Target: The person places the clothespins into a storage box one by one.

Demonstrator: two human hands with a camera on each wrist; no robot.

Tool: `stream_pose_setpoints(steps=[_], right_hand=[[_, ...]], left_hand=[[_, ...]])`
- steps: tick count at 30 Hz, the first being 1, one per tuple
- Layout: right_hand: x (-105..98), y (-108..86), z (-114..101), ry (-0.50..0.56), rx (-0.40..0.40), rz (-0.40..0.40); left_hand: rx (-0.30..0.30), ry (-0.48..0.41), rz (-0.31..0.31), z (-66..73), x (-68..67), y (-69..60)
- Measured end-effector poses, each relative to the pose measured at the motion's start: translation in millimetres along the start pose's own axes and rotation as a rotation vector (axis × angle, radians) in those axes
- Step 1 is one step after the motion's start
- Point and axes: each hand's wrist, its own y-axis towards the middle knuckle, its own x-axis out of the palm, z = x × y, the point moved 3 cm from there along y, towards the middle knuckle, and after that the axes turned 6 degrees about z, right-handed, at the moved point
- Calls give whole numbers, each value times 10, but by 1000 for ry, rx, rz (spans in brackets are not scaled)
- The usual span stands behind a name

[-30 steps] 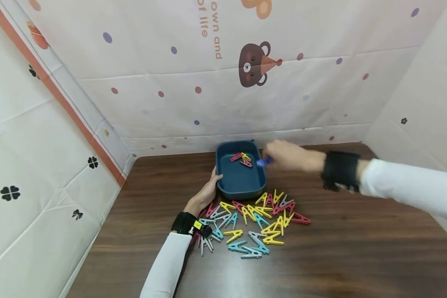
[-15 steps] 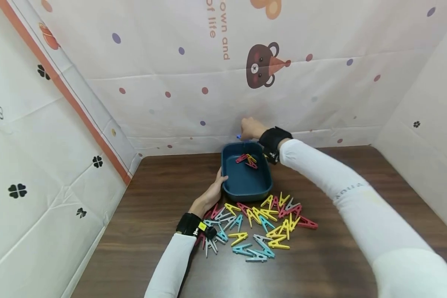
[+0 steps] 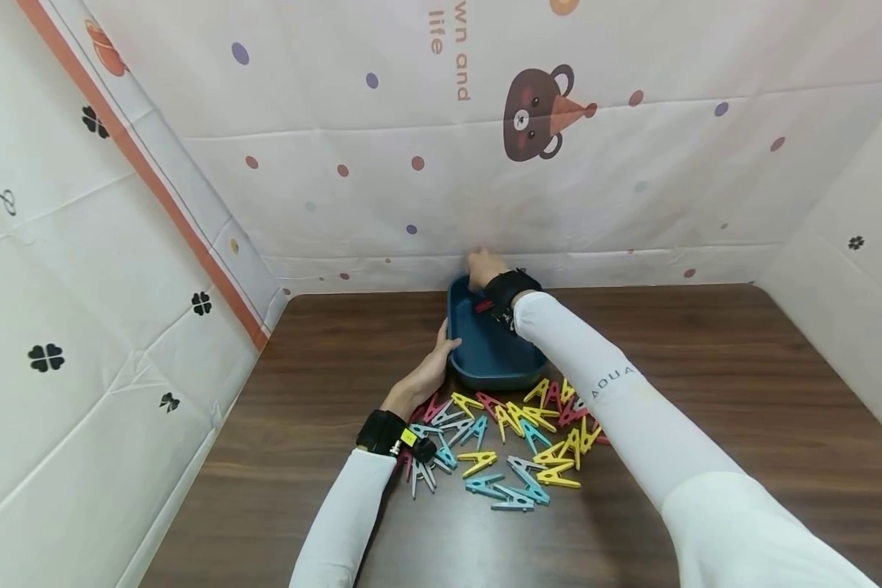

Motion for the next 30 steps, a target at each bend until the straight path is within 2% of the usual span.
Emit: stream_pose_setpoints(steps=[4, 14, 18, 21, 23, 25, 28, 30], right_hand=[[103, -43, 40, -21, 11, -29], [248, -63, 129, -54, 11, -10], [212, -74, 175, -48, -14, 10], [99, -118, 176, -53, -81, 59], [-7, -215, 158, -61, -157, 97], [-126, -391, 139, -62, -258, 143], [-267, -785, 158, -90, -392, 226], [-319, -1117, 209, -120, -472, 285]], left_hand=[[-5, 1, 6, 1, 13, -20], [-2, 8, -17, -1, 67, -23], [9, 13, -19, 3, 62, -16], [4, 9, -11, 0, 41, -4], [-4, 8, -4, -5, 25, 5], [-10, 8, -2, -12, 13, 10], [-4, 4, -3, -18, 1, 18], [-2, -2, -4, -24, -2, 19]])
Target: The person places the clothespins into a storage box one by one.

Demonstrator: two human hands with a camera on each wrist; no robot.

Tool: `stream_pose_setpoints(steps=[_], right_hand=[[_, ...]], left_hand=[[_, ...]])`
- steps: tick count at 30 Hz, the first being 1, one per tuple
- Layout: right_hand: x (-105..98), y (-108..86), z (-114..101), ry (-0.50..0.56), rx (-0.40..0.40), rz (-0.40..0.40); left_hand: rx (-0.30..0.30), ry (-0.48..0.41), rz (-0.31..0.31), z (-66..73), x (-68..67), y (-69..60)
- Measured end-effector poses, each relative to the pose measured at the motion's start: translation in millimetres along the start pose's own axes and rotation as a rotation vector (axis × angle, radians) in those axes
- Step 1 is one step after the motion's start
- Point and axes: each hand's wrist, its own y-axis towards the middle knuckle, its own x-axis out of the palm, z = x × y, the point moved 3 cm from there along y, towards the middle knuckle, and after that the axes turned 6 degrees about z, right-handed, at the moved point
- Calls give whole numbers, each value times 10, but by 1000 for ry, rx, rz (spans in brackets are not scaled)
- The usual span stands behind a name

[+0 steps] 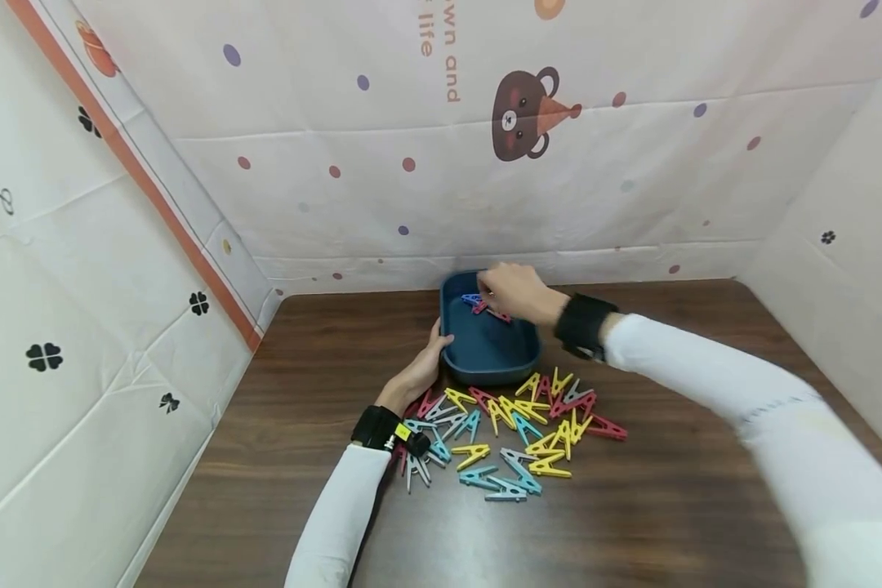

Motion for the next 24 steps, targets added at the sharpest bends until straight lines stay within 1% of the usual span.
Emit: stream_pose_setpoints(steps=[2, 4, 7, 10, 13, 15, 18, 22, 24], right_hand=[[-126, -328, -94, -5, -48, 25], [-220, -681, -189, 26, -88, 25], [-296, -1204, -334, 107, -86, -25], [-266, -1653, -442, 136, -86, -72], [-158, -1991, -500, 98, -113, -111], [-69, -2145, -516, 76, -140, -136], [65, -2293, -528, 17, -195, -111], [165, -2344, -516, -38, -228, -44], [191, -2339, -512, -45, -228, -34]], left_hand=[[4, -8, 5, -3, -7, 3], [3, -10, 10, -12, -10, -5], [-2, -3, 16, -29, -5, -28], [-6, 9, 14, -37, 5, -43], [4, 7, 13, -15, 9, -36], [14, 1, 16, 13, 4, -22], [10, -5, 20, 23, -3, -15], [5, -9, 13, 19, 3, -14], [6, -8, 8, 5, 6, -11]])
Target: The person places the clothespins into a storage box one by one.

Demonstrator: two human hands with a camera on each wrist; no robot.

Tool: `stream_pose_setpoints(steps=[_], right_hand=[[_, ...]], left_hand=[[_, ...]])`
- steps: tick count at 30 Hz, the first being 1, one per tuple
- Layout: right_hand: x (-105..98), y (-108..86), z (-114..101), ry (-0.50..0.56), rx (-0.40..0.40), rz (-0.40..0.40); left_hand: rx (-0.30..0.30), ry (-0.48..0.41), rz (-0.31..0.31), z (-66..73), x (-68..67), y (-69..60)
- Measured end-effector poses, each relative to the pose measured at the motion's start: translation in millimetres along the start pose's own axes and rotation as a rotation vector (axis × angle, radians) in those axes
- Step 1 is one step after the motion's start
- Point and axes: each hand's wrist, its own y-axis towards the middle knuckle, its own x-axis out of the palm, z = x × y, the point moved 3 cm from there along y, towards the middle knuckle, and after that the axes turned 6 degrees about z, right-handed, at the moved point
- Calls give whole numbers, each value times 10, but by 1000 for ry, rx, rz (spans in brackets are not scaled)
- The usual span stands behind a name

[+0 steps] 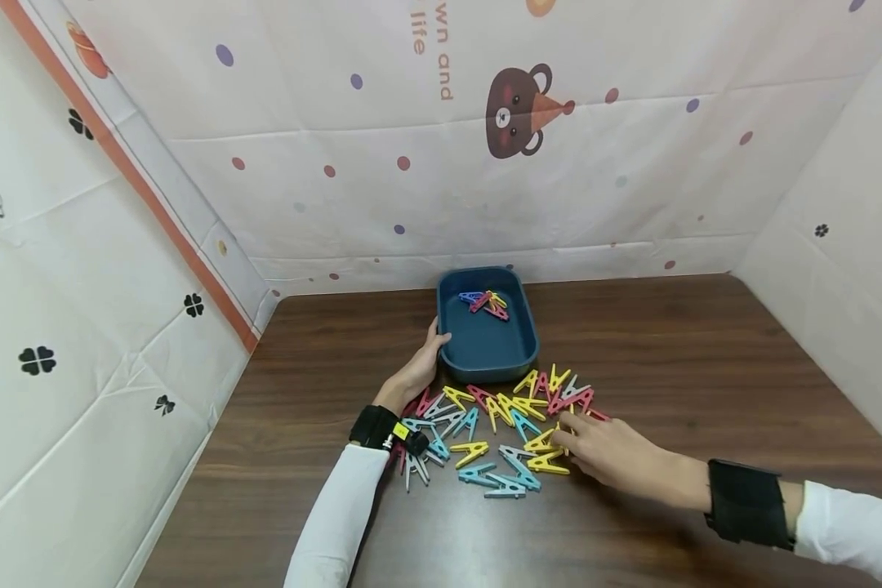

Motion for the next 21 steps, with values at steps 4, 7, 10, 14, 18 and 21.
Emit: stream_pose_setpoints(steps=[4, 7, 10, 14, 18, 21], right_hand=[[19, 63, 10, -18, 5, -12], [30, 96, 2, -25, -2, -3], [46, 102, -10, -25, -24, 14], [86, 113, -28, 0, -55, 24], [111, 118, -37, 27, -68, 39], [110, 120, -32, 35, -60, 27]], left_hand=[[-5, 3, 1, -10, -14, 8], [-12, 6, 2, -12, -9, 23], [-14, 5, 0, -11, 3, 36], [-8, 1, 1, -17, 0, 22], [-3, 5, 3, -23, -14, 14], [4, 10, -6, -24, -17, 22]])
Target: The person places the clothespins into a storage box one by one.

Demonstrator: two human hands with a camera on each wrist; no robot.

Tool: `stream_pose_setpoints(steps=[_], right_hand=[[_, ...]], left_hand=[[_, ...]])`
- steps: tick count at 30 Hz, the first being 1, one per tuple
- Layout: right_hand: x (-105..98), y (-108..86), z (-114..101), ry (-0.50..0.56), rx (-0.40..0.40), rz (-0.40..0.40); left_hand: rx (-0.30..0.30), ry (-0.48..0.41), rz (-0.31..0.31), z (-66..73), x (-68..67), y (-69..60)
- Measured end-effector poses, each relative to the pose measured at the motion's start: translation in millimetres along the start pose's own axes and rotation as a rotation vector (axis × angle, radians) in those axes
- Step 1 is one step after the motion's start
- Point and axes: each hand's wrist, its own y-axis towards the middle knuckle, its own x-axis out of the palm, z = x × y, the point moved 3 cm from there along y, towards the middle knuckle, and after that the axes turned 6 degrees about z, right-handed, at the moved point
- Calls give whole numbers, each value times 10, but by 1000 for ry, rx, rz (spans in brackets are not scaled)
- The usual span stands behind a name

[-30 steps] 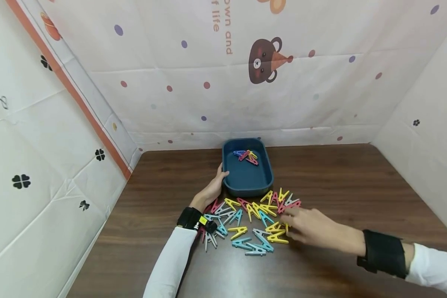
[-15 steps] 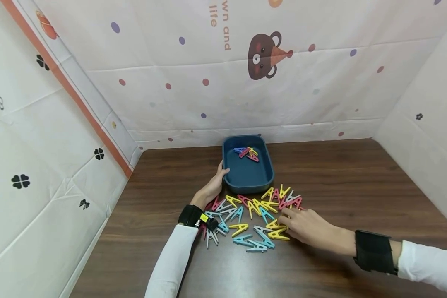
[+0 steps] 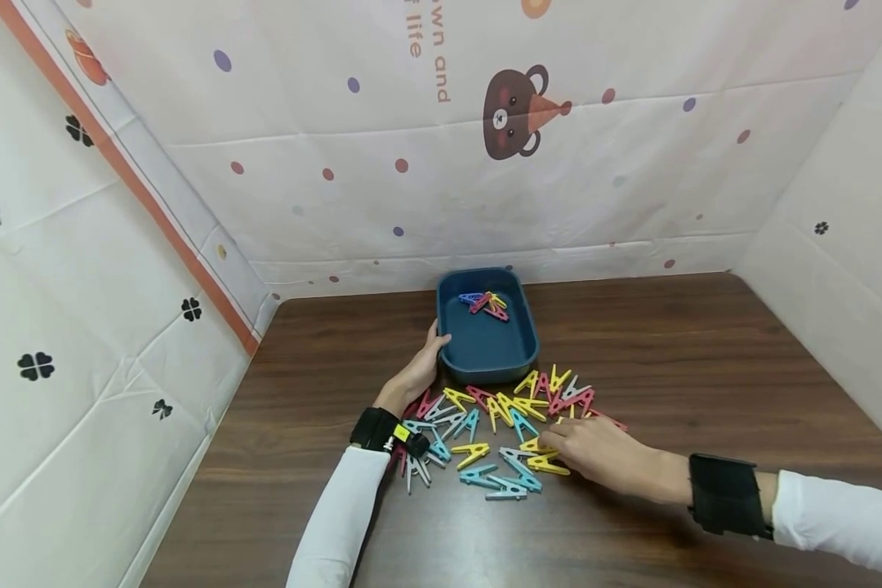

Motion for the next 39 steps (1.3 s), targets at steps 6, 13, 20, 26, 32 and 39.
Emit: stream_pose_setpoints(steps=[6, 13, 20, 26, 32, 39], right_hand=[[-25, 5, -9, 33, 18, -12], [-44, -41, -16, 18, 24, 0], [-108, -14, -16, 39, 19, 15], [-314, 237, 58, 123, 63, -66], [-664, 771, 327, 174, 118, -22], [-885, 1487, 846, 202, 207, 61]], left_hand=[[-1, -2, -1, 4, -5, -4], [-8, -6, 3, 5, 4, -15], [-13, 3, 2, 5, 0, -32], [-17, -1, 4, 11, -2, -29], [-19, -1, 9, 29, -4, -39], [-35, 0, 27, 28, 22, -39]])
